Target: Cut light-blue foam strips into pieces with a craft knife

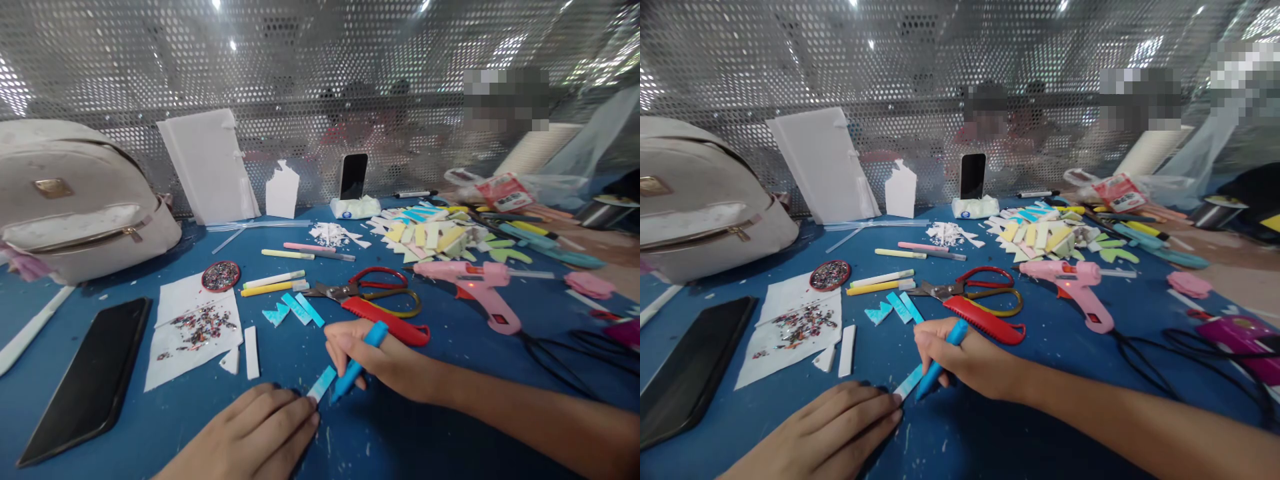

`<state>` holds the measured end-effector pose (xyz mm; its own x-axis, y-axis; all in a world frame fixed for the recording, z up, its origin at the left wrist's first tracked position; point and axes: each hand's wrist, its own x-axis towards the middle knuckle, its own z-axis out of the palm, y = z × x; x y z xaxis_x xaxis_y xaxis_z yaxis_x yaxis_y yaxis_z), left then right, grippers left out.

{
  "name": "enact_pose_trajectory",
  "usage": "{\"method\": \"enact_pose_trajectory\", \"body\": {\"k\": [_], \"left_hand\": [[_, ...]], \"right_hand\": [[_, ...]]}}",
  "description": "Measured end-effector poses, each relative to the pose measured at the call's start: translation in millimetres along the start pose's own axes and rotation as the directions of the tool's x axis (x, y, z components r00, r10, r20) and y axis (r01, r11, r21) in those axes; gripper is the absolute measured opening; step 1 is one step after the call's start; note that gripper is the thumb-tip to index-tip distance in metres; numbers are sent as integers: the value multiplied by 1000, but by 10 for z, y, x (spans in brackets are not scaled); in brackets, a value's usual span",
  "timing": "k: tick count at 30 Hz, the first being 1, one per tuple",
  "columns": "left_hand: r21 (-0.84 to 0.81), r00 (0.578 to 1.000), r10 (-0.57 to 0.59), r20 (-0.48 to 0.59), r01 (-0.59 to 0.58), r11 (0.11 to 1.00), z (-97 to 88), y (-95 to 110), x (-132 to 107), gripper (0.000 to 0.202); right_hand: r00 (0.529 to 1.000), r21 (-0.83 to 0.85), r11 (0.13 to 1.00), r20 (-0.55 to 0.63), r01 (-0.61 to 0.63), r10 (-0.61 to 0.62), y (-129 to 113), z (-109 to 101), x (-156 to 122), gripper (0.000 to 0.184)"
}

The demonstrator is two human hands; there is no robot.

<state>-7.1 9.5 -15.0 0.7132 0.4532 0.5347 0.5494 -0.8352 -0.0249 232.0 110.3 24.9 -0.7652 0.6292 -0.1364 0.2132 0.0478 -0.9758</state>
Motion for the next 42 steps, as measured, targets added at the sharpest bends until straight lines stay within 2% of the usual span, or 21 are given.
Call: {"method": "enact_pose_trajectory", "body": {"k": [9, 19, 24, 33, 42], "left_hand": [[-6, 1000, -2, -16, 2, 1000, -4, 7, 1, 43], [2, 999, 10, 47, -10, 1000, -3, -6, -19, 42], [-18, 1000, -12, 3, 13, 1000, -22, 1, 3, 46], [-13, 999, -17, -29, 16, 1000, 5, 6, 13, 40], [-8, 1000, 11, 19, -11, 1000, -4, -10, -15, 42]], "right_hand": [[1000, 19, 1000, -27, 9, -9, 4, 13, 3, 55], [1000, -1, 1000, -12, 17, -17, 22, -2, -3, 56], [1000, -7, 1000, -23, 8, -9, 30, -1, -7, 56], [999, -8, 1000, -48, 11, -11, 31, 0, -4, 56], [997, -1, 1000, -78, 21, -21, 33, 4, -3, 54]]}}
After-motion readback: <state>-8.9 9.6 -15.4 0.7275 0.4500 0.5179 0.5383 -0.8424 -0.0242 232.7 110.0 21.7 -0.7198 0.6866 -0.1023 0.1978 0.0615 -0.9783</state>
